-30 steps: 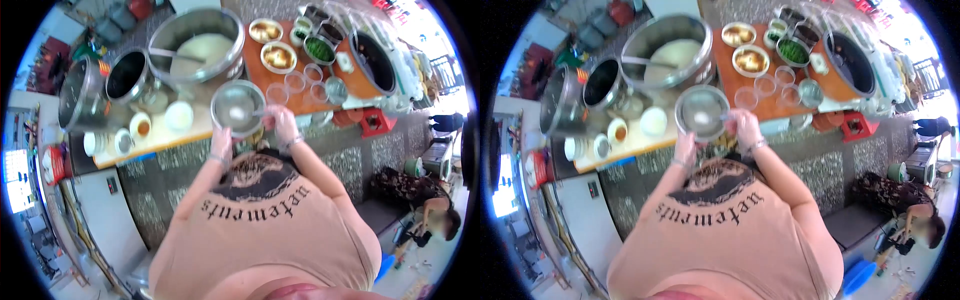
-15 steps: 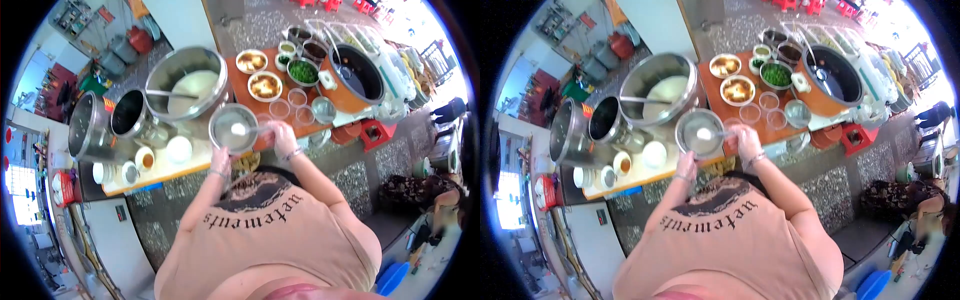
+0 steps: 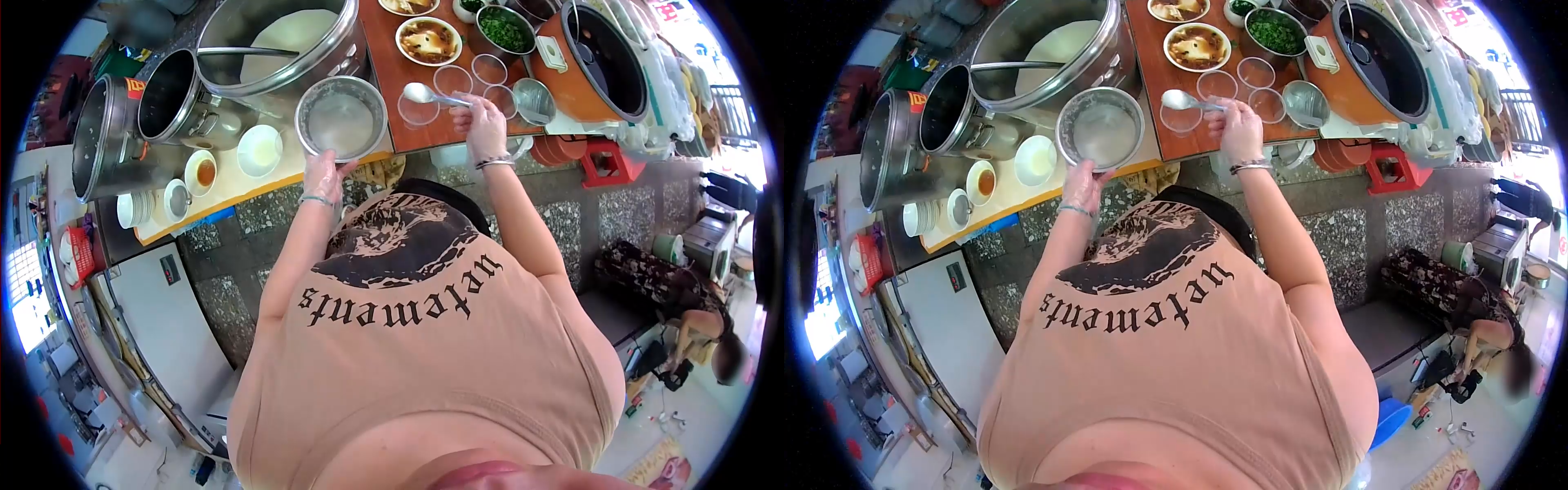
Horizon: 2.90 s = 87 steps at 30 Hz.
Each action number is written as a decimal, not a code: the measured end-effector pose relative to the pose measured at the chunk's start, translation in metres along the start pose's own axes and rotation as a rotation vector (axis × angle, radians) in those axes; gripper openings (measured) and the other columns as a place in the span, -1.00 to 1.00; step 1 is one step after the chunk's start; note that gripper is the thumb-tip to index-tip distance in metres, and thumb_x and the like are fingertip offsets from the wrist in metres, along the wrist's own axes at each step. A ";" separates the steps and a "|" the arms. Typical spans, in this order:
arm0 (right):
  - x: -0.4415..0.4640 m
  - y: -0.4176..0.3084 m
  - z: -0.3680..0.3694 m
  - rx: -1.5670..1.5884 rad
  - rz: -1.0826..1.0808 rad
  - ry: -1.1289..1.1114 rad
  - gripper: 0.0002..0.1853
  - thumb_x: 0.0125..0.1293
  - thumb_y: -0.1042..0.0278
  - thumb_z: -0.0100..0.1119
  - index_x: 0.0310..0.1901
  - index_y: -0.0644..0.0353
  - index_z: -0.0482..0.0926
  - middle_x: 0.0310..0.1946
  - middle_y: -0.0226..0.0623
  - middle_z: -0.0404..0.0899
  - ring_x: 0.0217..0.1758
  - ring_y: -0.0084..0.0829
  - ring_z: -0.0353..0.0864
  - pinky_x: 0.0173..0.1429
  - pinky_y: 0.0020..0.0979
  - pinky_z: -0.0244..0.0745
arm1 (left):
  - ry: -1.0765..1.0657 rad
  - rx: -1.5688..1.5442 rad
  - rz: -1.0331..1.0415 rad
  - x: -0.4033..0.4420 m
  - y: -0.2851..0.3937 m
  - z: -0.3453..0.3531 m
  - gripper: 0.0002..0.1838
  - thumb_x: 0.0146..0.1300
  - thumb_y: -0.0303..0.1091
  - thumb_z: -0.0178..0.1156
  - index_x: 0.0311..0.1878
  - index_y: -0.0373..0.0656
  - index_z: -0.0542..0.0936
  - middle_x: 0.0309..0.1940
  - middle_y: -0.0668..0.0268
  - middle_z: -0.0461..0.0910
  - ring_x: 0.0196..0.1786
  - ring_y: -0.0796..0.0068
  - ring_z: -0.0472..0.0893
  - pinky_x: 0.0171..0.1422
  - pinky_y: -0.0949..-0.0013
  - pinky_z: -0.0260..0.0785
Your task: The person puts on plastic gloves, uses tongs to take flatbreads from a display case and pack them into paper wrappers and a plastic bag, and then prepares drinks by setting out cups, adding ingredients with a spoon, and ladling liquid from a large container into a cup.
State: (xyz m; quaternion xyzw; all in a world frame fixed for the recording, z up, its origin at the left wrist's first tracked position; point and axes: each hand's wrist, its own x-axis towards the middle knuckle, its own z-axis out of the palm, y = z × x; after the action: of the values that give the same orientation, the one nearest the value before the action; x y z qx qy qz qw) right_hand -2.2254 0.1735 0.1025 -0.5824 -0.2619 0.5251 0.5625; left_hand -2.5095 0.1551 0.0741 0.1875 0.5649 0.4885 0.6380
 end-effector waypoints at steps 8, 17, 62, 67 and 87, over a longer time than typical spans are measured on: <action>0.016 0.038 -0.006 -0.656 -0.478 0.020 -0.73 0.40 0.31 -0.07 -0.10 0.28 0.59 -0.46 -0.29 0.66 -0.48 -0.58 0.58 -0.38 -0.49 0.50 | 0.011 0.013 -0.008 -0.002 0.000 0.002 -0.45 0.20 -0.55 -0.09 0.30 -0.15 0.13 0.04 0.09 0.45 -0.10 0.26 0.60 -0.23 0.33 0.65; -0.018 -0.008 0.013 0.124 -0.087 -0.014 -0.70 0.38 0.29 -0.06 -0.15 0.39 0.54 -0.44 -0.13 0.64 -0.51 -0.50 0.57 -0.38 -0.50 0.55 | -0.085 0.086 0.025 -0.005 0.012 0.016 -0.37 0.22 -0.57 -0.14 0.38 -0.04 0.03 0.13 0.13 0.36 -0.03 0.26 0.57 -0.22 0.35 0.64; 0.068 0.022 -0.058 -1.307 -0.880 0.122 -0.78 0.41 0.32 -0.02 -0.07 0.20 0.58 -0.47 -0.29 0.63 -0.45 -0.49 0.58 -0.37 -0.43 0.50 | -0.118 0.043 0.029 0.022 0.026 0.079 -0.50 0.22 -0.59 -0.09 0.24 -0.21 0.13 0.07 0.06 0.40 -0.06 0.20 0.58 -0.18 0.27 0.67; 0.036 -0.020 -0.035 -0.308 -0.415 0.122 -0.75 0.45 0.27 -0.04 -0.06 0.19 0.58 -0.45 -0.37 0.63 -0.50 -0.63 0.48 -0.40 -0.57 0.42 | -0.149 0.113 0.083 0.024 0.027 0.079 -0.40 0.26 -0.59 -0.15 0.36 -0.04 0.01 0.11 0.07 0.40 -0.10 0.25 0.62 -0.31 0.38 0.65; -0.001 -0.031 0.059 -0.229 -0.012 -0.202 -0.72 0.39 0.33 -0.10 -0.16 0.34 0.57 -0.45 -0.24 0.64 -0.46 -0.54 0.56 -0.35 -0.49 0.51 | -0.268 0.166 0.318 -0.010 0.026 0.102 -0.34 0.25 -0.58 -0.20 0.42 0.01 -0.06 0.20 0.15 0.34 -0.04 0.31 0.62 -0.29 0.41 0.66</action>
State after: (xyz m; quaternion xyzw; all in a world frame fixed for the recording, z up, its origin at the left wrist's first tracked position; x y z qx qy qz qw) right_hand -2.2706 0.2027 0.1424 -0.5853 -0.3788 0.5443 0.4665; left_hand -2.4266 0.1910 0.1299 0.3893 0.4768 0.5054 0.6048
